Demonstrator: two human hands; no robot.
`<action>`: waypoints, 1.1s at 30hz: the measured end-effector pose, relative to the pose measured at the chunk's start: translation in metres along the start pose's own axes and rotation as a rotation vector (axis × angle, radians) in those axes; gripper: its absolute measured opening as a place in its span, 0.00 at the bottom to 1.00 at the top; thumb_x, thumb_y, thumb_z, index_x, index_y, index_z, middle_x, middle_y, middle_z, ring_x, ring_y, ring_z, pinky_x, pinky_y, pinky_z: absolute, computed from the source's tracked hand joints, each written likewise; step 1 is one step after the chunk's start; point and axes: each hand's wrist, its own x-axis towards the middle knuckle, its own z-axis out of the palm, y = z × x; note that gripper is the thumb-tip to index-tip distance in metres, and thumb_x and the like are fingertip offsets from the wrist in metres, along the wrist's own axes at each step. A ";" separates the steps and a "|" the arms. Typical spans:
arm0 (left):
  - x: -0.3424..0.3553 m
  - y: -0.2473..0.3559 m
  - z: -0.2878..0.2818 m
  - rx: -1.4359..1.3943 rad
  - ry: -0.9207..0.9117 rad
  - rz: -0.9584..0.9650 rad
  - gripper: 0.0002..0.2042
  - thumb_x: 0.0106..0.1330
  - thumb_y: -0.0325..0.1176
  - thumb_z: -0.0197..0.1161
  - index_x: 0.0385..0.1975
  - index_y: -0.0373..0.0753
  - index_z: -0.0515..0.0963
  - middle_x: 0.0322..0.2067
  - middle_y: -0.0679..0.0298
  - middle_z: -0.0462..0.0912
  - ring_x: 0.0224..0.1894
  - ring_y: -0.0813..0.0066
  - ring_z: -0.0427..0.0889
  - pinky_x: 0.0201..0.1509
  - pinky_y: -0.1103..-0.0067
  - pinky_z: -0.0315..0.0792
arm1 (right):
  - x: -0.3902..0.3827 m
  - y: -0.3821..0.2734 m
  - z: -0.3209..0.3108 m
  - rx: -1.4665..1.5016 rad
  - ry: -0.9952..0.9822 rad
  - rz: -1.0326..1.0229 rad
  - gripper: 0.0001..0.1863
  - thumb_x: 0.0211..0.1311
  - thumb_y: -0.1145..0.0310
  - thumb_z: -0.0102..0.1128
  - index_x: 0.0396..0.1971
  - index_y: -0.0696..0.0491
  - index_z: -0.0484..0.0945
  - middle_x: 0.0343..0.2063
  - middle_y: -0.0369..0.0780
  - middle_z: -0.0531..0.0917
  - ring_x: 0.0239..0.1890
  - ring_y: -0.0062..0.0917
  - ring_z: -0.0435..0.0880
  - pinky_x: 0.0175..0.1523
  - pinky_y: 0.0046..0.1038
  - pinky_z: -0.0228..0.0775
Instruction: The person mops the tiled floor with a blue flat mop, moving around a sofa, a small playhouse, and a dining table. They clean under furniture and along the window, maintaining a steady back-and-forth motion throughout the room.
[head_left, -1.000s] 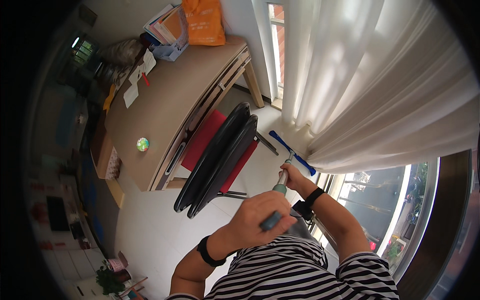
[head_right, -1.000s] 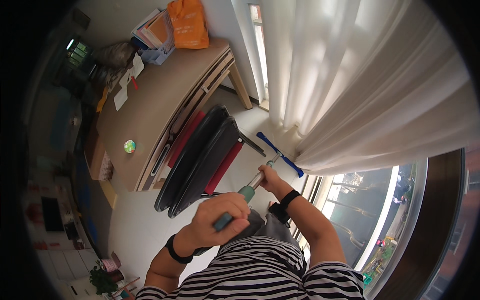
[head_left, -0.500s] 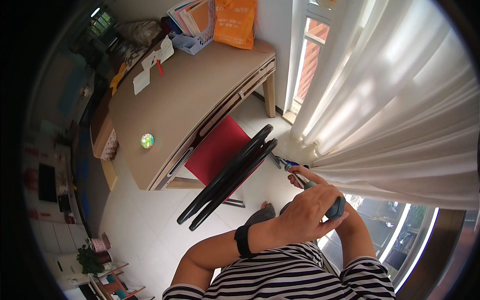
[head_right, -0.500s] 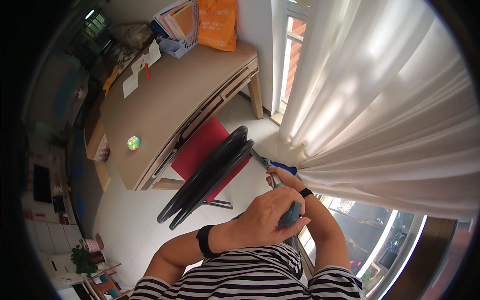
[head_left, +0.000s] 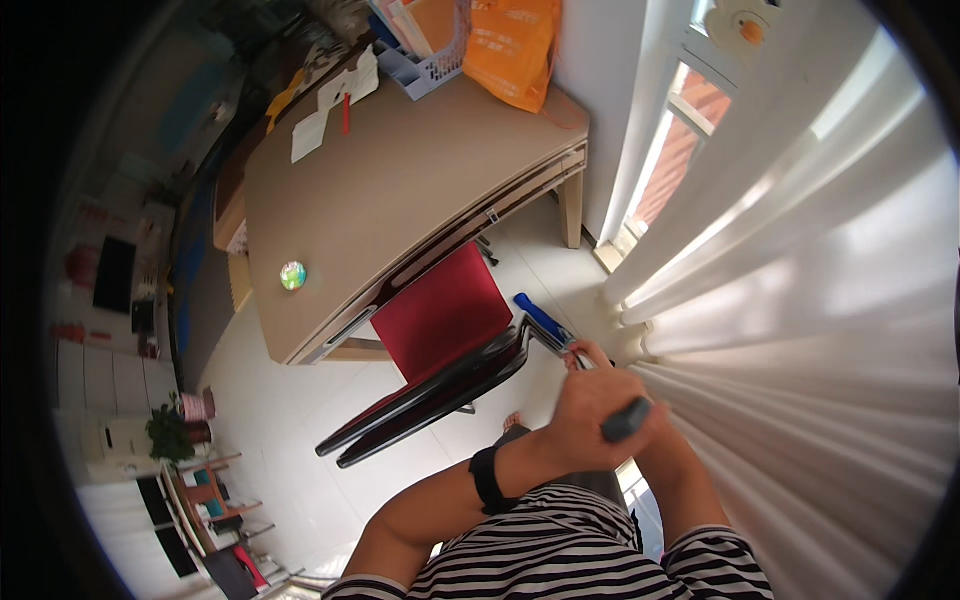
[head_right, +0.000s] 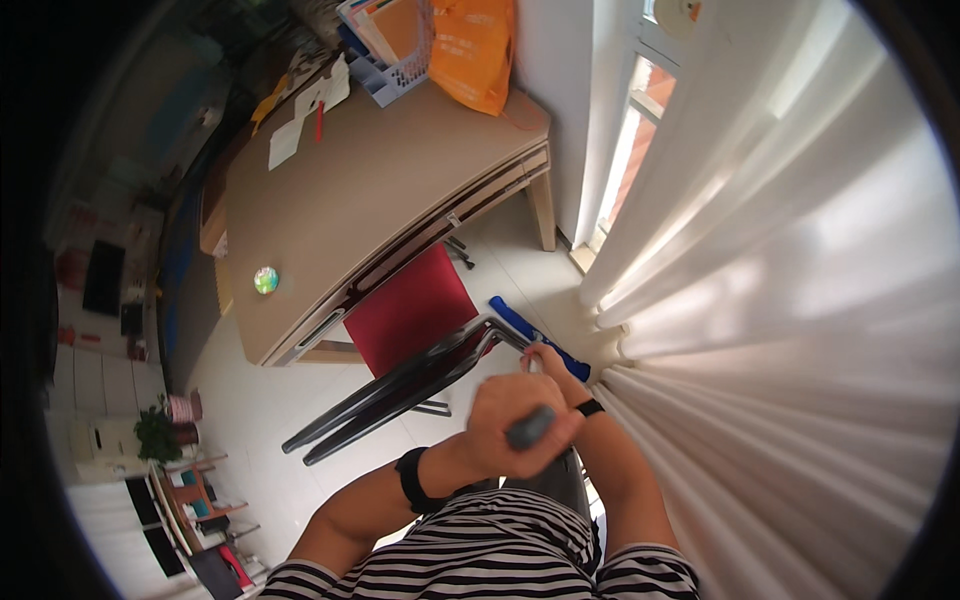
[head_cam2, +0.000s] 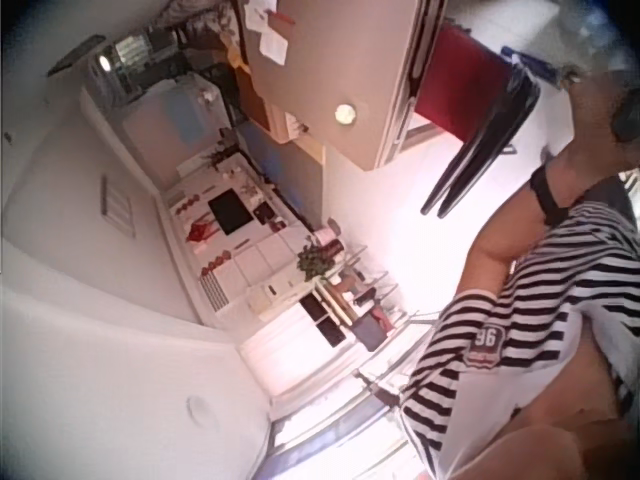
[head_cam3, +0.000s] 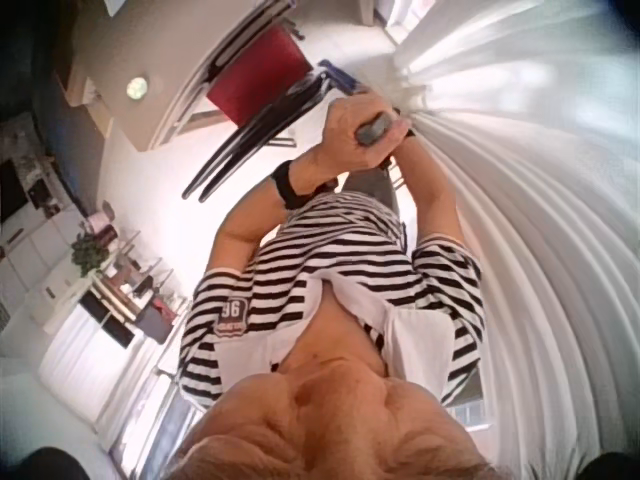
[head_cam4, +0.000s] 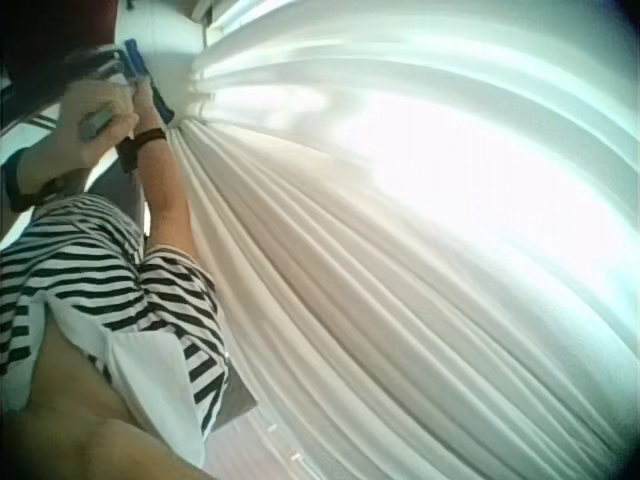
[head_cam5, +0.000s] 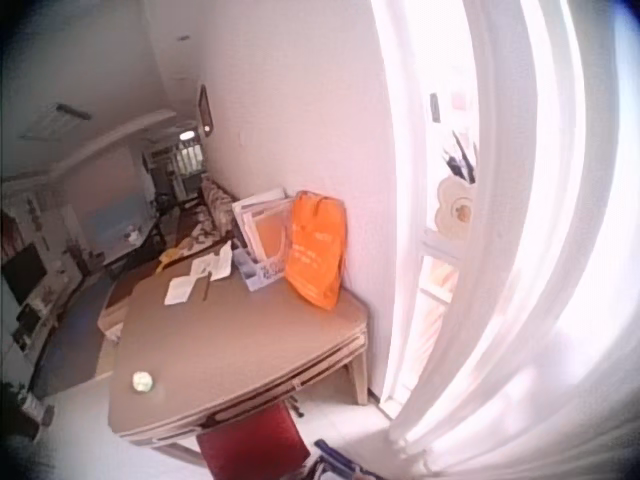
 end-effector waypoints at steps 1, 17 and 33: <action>0.007 -0.004 0.008 0.001 -0.044 0.015 0.08 0.53 0.22 0.68 0.20 0.37 0.73 0.18 0.60 0.74 0.19 0.64 0.76 0.24 0.76 0.69 | 0.017 -0.001 -0.012 0.226 0.084 0.222 0.07 0.60 0.67 0.58 0.33 0.54 0.74 0.22 0.35 0.77 0.24 0.23 0.76 0.33 0.23 0.71; 0.051 0.016 0.040 -0.095 -0.100 -0.052 0.10 0.52 0.25 0.68 0.18 0.37 0.71 0.18 0.59 0.73 0.21 0.59 0.74 0.25 0.71 0.67 | 0.040 -0.047 -0.068 0.362 0.015 0.552 0.15 0.63 0.58 0.53 0.21 0.52 0.72 0.17 0.35 0.76 0.18 0.21 0.76 0.26 0.22 0.72; 0.084 -0.068 0.010 0.219 0.364 -0.126 0.13 0.51 0.30 0.72 0.17 0.38 0.71 0.17 0.63 0.71 0.20 0.63 0.70 0.29 0.74 0.63 | 0.217 -0.042 -0.010 0.712 -0.063 0.725 0.11 0.62 0.64 0.52 0.24 0.53 0.66 0.20 0.38 0.74 0.19 0.25 0.74 0.27 0.25 0.72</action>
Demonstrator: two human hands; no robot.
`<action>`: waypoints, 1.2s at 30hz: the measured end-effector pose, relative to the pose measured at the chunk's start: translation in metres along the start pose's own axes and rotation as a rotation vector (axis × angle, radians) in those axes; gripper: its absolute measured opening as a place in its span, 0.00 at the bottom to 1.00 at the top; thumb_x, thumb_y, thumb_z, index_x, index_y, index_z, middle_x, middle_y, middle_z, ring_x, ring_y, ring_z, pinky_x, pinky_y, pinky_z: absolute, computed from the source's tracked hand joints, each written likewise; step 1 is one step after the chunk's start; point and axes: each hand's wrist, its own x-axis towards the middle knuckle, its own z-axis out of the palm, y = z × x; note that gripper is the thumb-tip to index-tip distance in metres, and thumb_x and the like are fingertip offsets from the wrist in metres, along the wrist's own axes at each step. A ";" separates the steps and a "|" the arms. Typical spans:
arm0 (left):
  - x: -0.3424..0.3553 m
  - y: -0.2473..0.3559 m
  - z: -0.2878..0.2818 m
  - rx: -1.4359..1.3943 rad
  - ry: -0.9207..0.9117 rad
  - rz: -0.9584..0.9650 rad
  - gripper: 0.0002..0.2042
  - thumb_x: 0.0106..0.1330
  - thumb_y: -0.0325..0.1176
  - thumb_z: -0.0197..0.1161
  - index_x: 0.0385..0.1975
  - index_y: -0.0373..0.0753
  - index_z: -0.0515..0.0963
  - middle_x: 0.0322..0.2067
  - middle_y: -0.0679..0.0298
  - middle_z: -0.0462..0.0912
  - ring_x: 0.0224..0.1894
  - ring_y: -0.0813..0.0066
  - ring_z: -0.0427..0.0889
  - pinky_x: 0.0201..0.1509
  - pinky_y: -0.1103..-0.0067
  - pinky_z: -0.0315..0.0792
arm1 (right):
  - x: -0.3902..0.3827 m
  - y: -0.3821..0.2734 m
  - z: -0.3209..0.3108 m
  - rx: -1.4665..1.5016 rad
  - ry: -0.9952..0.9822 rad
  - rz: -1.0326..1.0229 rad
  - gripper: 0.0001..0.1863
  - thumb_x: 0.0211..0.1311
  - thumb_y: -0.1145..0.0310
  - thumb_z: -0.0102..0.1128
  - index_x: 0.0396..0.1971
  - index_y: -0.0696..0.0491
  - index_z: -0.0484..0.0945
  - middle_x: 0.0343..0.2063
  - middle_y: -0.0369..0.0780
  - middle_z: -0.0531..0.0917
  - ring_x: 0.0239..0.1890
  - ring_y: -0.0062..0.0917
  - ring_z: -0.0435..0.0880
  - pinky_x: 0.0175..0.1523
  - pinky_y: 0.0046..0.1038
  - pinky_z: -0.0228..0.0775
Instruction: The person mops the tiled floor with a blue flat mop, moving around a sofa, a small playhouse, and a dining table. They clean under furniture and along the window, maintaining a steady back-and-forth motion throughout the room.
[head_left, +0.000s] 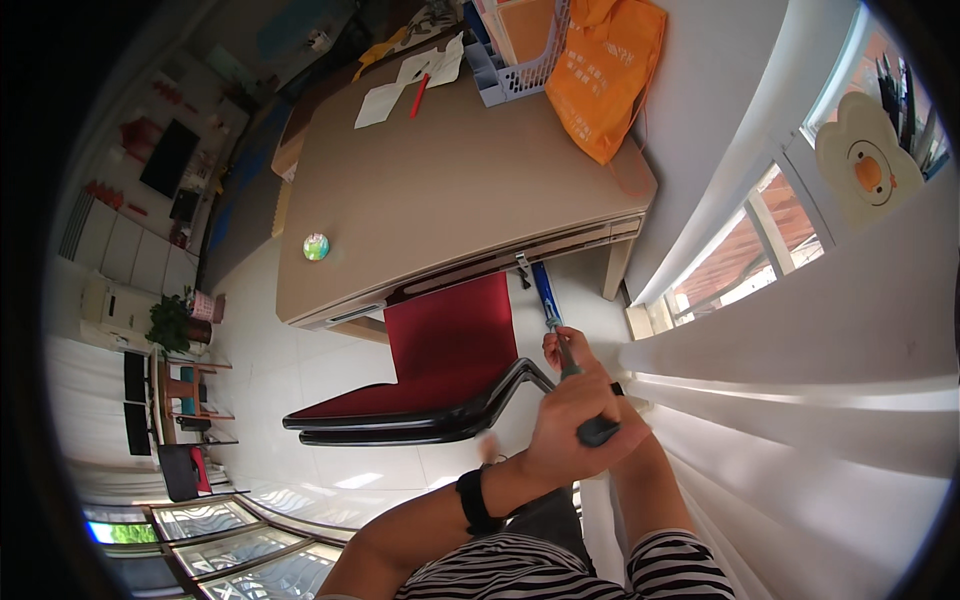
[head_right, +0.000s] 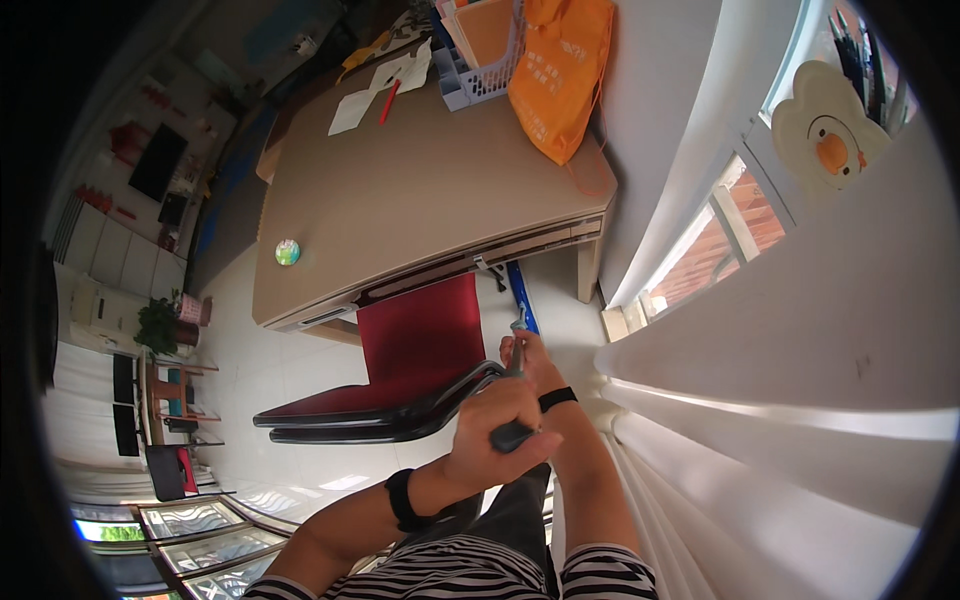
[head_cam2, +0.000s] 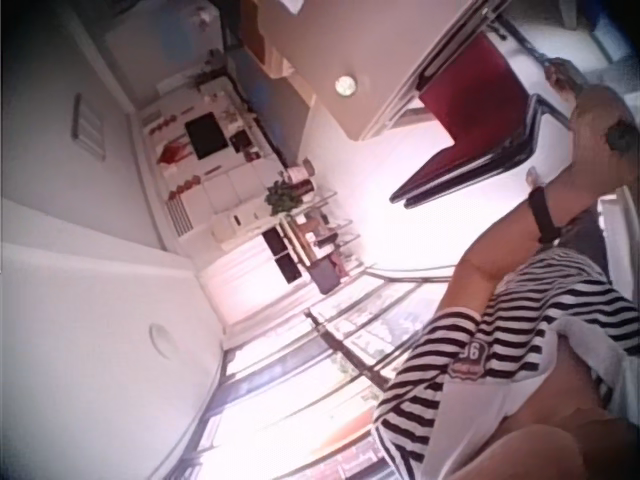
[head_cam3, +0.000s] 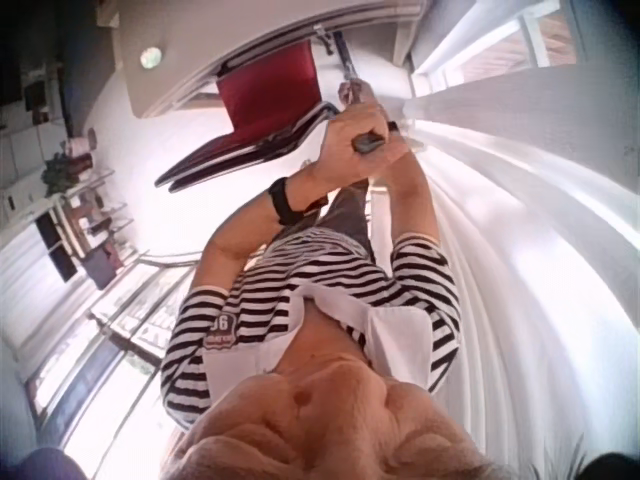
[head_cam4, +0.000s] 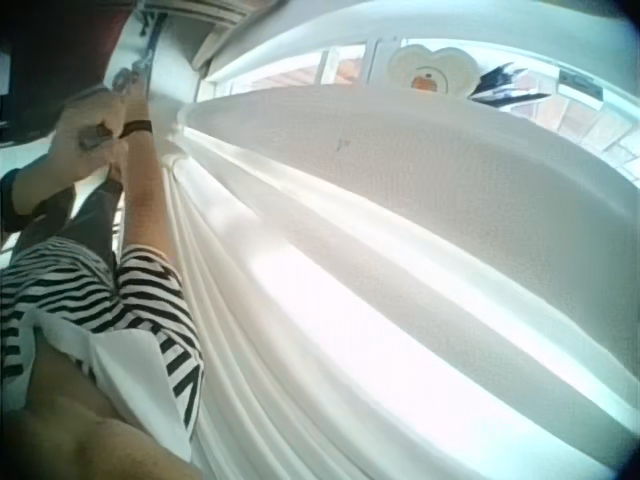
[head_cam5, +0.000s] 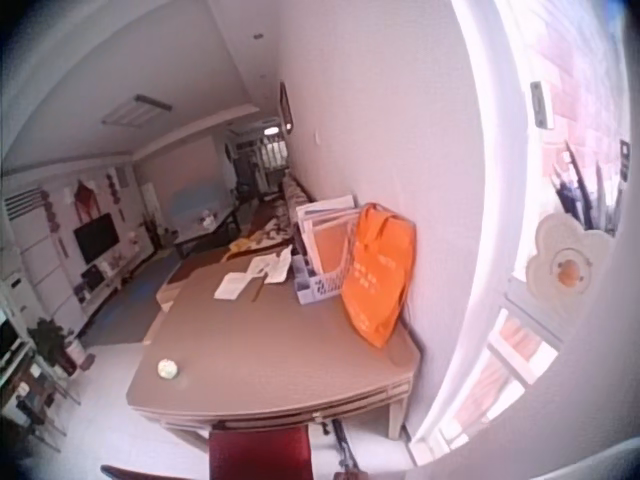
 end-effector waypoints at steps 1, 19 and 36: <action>0.001 -0.004 -0.004 0.005 -0.002 -0.006 0.13 0.51 0.29 0.71 0.16 0.38 0.71 0.16 0.63 0.70 0.19 0.64 0.69 0.28 0.74 0.63 | 0.005 -0.002 0.000 -0.177 -0.012 -0.015 0.10 0.61 0.66 0.54 0.25 0.53 0.66 0.19 0.38 0.73 0.19 0.26 0.74 0.25 0.25 0.72; -0.016 0.030 -0.039 -0.217 -0.197 -0.069 0.08 0.49 0.21 0.58 0.12 0.36 0.69 0.15 0.60 0.72 0.17 0.64 0.71 0.25 0.75 0.65 | -0.061 0.026 -0.042 0.115 0.086 -0.197 0.07 0.60 0.70 0.52 0.26 0.51 0.64 0.18 0.39 0.72 0.20 0.28 0.75 0.26 0.24 0.71; 0.014 -0.067 -0.030 0.108 -0.094 -0.209 0.07 0.56 0.23 0.63 0.21 0.37 0.72 0.20 0.64 0.73 0.26 0.64 0.74 0.58 0.65 0.68 | 0.012 -0.034 0.063 -0.226 -0.123 -0.127 0.10 0.64 0.73 0.55 0.39 0.62 0.67 0.28 0.44 0.77 0.30 0.31 0.79 0.38 0.27 0.79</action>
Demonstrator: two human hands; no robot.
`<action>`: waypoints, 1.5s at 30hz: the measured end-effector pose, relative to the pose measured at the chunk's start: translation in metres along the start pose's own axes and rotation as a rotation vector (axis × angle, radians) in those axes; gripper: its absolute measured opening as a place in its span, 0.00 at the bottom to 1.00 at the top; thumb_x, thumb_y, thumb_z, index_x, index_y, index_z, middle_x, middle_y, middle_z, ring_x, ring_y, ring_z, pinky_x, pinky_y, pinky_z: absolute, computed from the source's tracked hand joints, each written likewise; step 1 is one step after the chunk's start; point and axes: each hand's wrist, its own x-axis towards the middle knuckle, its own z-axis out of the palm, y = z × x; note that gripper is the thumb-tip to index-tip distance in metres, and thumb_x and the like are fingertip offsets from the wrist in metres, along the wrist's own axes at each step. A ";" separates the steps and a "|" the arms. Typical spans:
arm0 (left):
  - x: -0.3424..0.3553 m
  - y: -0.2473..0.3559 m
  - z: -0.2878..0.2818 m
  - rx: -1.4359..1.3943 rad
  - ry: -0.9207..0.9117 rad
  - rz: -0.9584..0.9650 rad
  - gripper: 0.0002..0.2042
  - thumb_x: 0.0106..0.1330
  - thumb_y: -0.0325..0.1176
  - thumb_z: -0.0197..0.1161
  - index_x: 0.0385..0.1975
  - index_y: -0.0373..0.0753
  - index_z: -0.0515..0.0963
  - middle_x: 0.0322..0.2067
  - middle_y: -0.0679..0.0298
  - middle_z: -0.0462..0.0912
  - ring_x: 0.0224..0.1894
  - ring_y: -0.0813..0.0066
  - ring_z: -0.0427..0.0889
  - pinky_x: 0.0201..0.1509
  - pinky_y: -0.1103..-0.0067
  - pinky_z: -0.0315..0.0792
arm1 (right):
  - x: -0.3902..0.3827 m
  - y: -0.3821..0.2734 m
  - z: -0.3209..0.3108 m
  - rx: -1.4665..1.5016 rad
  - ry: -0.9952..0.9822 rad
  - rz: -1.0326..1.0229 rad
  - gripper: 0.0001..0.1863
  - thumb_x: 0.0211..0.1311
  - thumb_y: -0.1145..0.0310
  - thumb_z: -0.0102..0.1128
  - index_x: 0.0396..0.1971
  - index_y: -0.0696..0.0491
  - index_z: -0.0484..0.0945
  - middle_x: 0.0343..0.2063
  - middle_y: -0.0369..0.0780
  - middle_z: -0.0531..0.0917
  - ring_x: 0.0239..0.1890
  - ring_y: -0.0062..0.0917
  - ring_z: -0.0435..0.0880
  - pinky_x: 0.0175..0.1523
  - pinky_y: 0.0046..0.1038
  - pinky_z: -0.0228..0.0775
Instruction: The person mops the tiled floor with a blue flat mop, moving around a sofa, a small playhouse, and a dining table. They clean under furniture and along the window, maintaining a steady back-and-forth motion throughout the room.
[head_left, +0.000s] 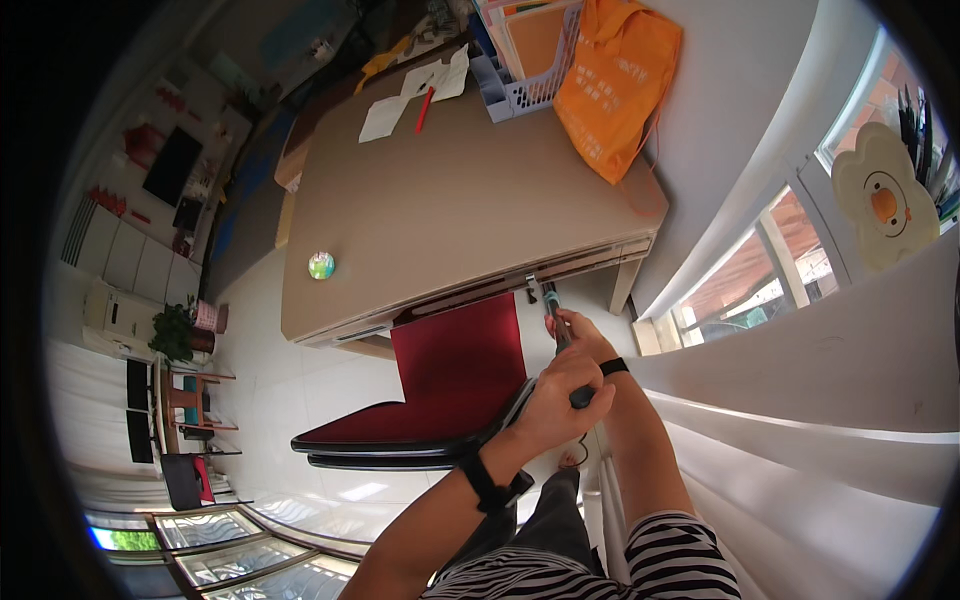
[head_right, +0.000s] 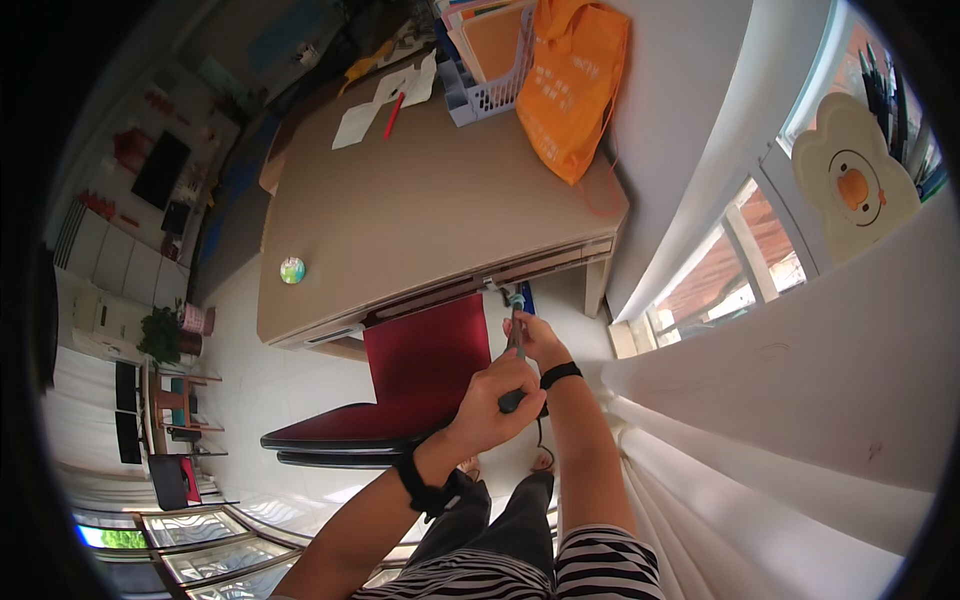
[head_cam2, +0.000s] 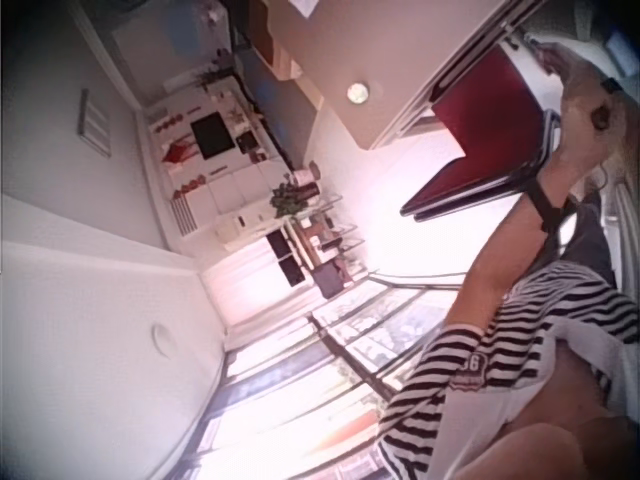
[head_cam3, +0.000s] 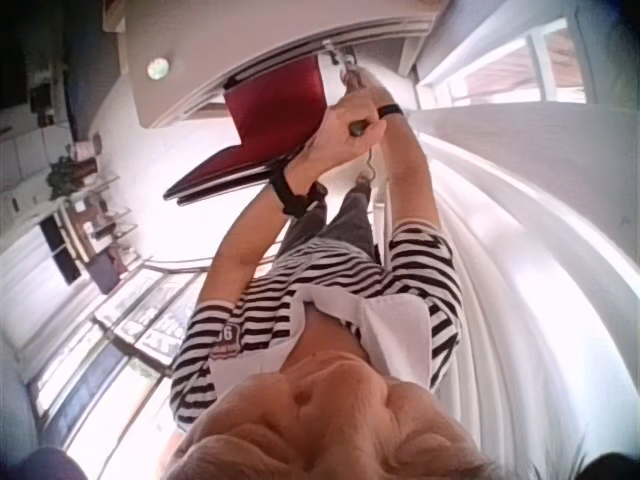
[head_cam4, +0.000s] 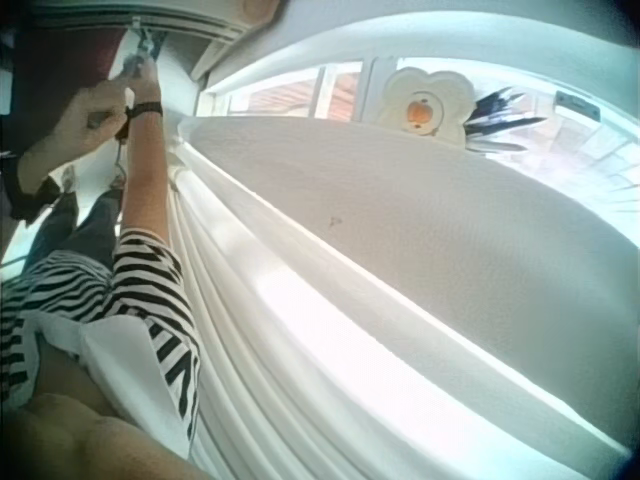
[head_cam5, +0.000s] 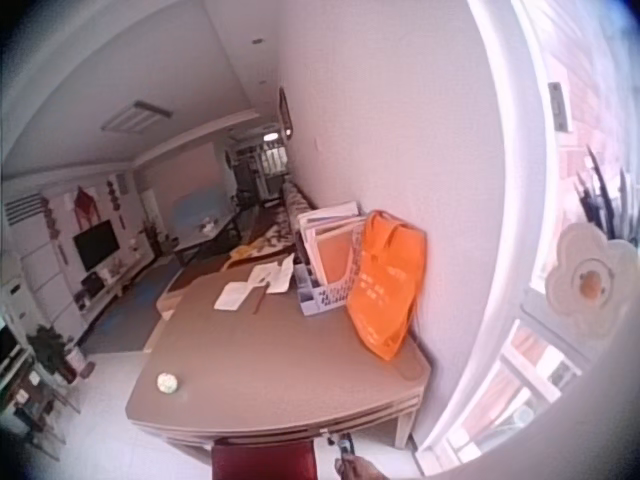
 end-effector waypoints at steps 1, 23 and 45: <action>0.002 -0.005 0.003 0.001 -0.002 0.060 0.07 0.58 0.23 0.63 0.22 0.37 0.72 0.21 0.65 0.72 0.26 0.64 0.73 0.58 0.66 0.66 | 0.012 -0.003 -0.004 -0.019 0.044 -0.020 0.10 0.64 0.73 0.54 0.39 0.63 0.67 0.28 0.45 0.77 0.30 0.31 0.79 0.37 0.27 0.79; -0.074 0.072 -0.040 -0.174 -0.247 -0.057 0.05 0.61 0.25 0.58 0.24 0.36 0.72 0.26 0.65 0.75 0.31 0.69 0.75 0.65 0.61 0.61 | -0.080 0.077 -0.046 0.299 0.273 -0.045 0.07 0.64 0.70 0.51 0.31 0.57 0.65 0.23 0.42 0.72 0.24 0.28 0.74 0.27 0.28 0.74; -0.027 0.000 -0.002 0.044 0.023 -0.064 0.03 0.60 0.21 0.56 0.24 0.32 0.72 0.25 0.59 0.73 0.29 0.65 0.75 0.49 0.69 0.69 | 0.034 0.010 -0.017 0.057 0.301 -0.019 0.09 0.65 0.67 0.49 0.30 0.54 0.60 0.15 0.40 0.71 0.15 0.29 0.73 0.22 0.29 0.68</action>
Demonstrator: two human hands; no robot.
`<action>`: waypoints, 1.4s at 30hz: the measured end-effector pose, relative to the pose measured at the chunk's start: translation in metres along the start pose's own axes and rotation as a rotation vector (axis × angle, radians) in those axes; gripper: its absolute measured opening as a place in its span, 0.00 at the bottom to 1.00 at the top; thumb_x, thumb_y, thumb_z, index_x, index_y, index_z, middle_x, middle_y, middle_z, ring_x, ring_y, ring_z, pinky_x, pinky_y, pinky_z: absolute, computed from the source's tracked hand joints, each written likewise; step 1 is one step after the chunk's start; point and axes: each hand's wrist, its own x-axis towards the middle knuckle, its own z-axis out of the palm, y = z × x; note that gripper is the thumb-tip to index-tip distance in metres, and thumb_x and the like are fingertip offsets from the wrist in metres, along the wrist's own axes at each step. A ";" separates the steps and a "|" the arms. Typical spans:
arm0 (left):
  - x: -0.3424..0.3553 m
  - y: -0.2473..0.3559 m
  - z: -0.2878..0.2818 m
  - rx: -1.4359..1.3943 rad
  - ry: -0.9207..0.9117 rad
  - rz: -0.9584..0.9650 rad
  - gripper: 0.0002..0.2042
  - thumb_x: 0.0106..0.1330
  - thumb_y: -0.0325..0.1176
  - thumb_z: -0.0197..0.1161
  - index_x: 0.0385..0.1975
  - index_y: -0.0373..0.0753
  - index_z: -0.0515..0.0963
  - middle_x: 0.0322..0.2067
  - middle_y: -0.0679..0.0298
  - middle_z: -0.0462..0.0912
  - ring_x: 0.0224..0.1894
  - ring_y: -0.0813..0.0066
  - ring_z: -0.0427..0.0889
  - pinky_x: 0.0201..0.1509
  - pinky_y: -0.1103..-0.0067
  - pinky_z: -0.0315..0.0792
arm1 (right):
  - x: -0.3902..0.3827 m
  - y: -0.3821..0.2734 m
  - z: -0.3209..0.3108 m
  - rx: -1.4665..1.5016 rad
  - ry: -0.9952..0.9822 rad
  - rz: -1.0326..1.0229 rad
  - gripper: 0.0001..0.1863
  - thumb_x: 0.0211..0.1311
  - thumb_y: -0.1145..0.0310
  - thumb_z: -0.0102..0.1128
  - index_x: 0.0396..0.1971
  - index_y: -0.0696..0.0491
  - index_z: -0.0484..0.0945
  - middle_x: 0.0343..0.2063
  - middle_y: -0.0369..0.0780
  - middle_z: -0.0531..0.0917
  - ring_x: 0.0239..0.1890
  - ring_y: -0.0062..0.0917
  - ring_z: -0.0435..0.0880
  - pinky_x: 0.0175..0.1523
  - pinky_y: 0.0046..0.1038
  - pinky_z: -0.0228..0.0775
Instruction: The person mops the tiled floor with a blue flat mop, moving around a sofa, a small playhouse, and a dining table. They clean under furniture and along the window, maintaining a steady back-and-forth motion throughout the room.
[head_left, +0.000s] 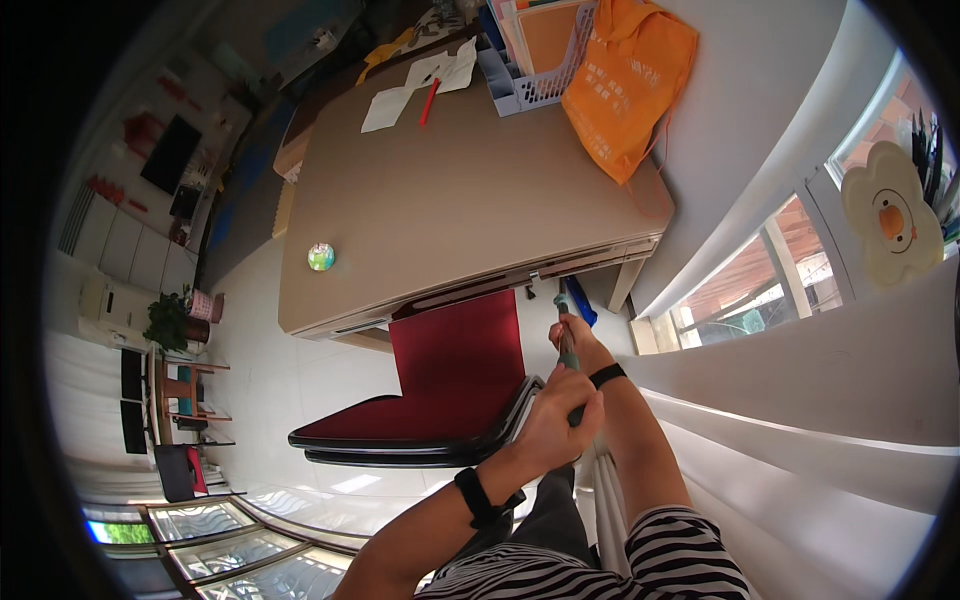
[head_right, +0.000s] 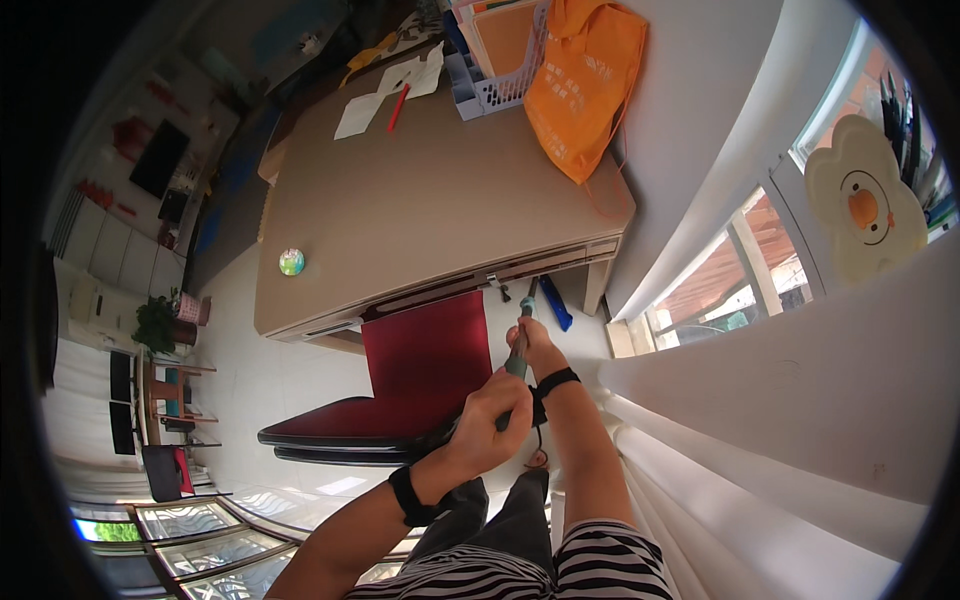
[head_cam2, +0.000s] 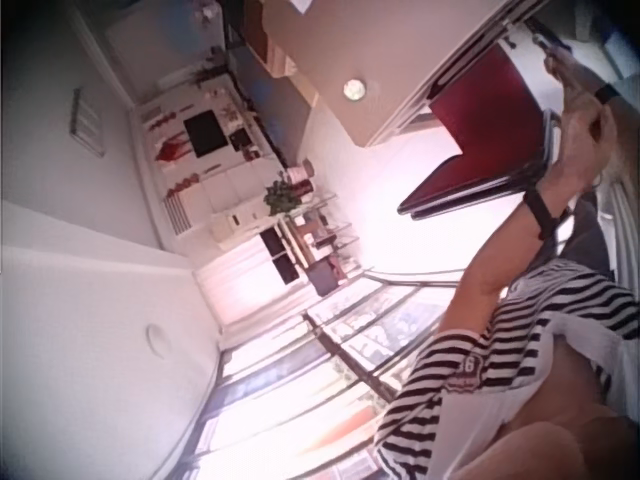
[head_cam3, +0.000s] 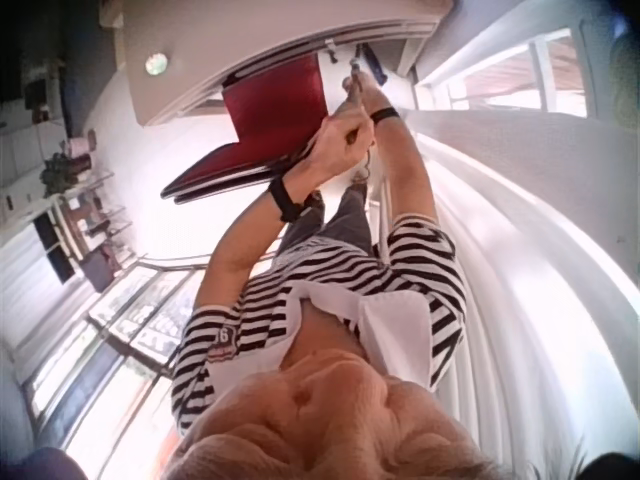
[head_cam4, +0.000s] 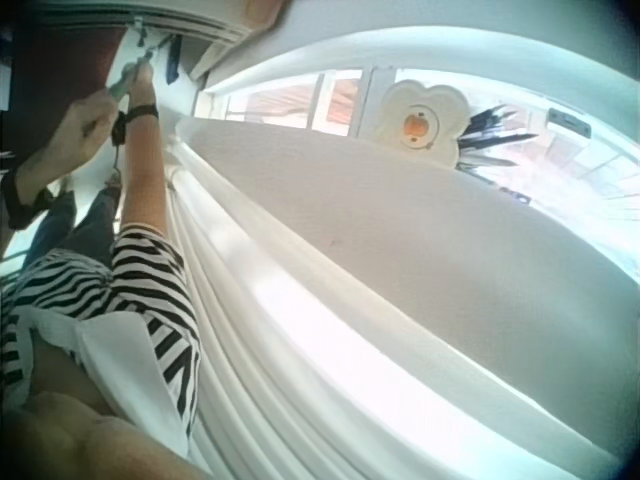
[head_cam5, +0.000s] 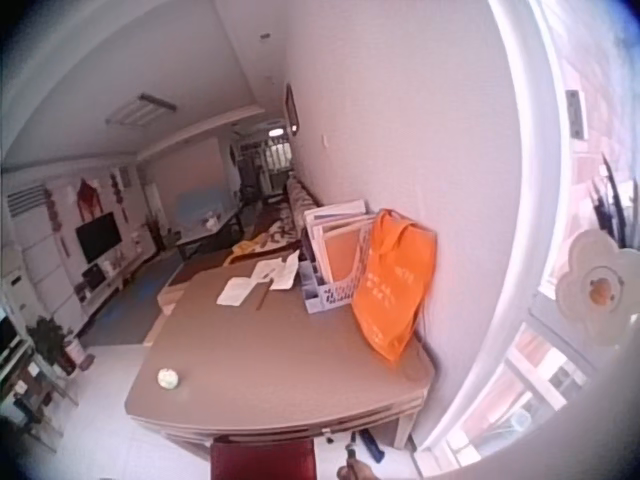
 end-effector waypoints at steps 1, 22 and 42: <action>-0.002 0.006 -0.002 -0.001 0.002 0.021 0.04 0.60 0.21 0.56 0.24 0.33 0.71 0.24 0.60 0.73 0.29 0.66 0.75 0.52 0.68 0.69 | -0.010 0.004 0.002 -0.041 -0.075 0.035 0.10 0.65 0.66 0.49 0.31 0.54 0.60 0.15 0.40 0.71 0.15 0.29 0.73 0.22 0.29 0.68; -0.066 0.107 -0.076 -0.193 -0.269 0.127 0.09 0.53 0.24 0.66 0.19 0.36 0.70 0.22 0.62 0.74 0.29 0.65 0.76 0.53 0.64 0.73 | -0.149 0.127 -0.026 0.151 0.017 -0.114 0.10 0.63 0.73 0.52 0.22 0.54 0.65 0.15 0.36 0.71 0.15 0.23 0.73 0.21 0.23 0.74; -0.023 0.050 -0.057 -0.058 -0.343 0.116 0.13 0.46 0.24 0.74 0.18 0.39 0.71 0.26 0.65 0.80 0.31 0.69 0.81 0.59 0.63 0.70 | -0.090 0.068 -0.029 0.330 -0.025 -0.235 0.06 0.63 0.78 0.49 0.30 0.55 0.62 0.22 0.38 0.70 0.22 0.24 0.72 0.28 0.24 0.73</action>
